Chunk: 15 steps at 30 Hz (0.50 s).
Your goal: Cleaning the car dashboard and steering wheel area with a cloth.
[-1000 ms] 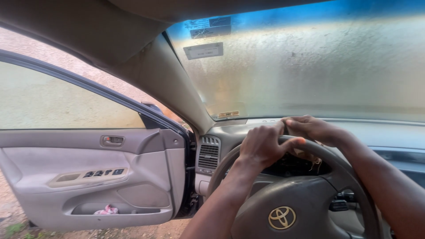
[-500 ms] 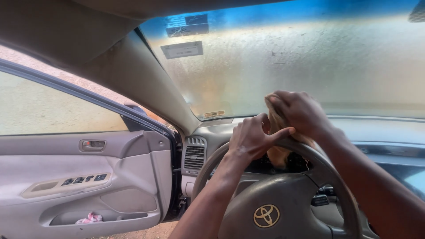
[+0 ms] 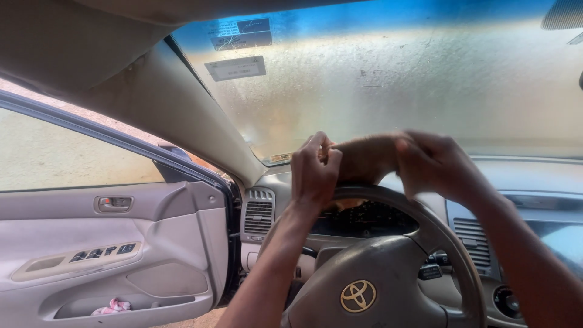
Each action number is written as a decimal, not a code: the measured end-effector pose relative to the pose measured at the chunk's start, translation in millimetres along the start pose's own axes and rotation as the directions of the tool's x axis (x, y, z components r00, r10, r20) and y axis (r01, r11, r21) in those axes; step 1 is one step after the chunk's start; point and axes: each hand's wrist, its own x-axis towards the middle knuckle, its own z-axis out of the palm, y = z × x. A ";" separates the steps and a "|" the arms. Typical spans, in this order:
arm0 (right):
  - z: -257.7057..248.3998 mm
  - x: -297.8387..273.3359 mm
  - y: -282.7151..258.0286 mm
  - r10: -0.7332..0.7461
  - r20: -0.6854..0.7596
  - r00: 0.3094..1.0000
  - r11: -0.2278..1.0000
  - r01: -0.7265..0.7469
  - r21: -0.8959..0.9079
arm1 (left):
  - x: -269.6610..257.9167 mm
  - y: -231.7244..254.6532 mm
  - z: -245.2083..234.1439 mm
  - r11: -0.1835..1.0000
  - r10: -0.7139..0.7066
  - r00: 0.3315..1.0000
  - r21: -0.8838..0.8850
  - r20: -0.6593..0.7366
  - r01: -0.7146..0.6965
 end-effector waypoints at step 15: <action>94.8 -23.2 -121.2 -0.018 0.115 0.993 0.812 0.081 -0.578 | -30.6 9.9 -21.7 0.871 -0.294 0.845 0.490 0.446 0.044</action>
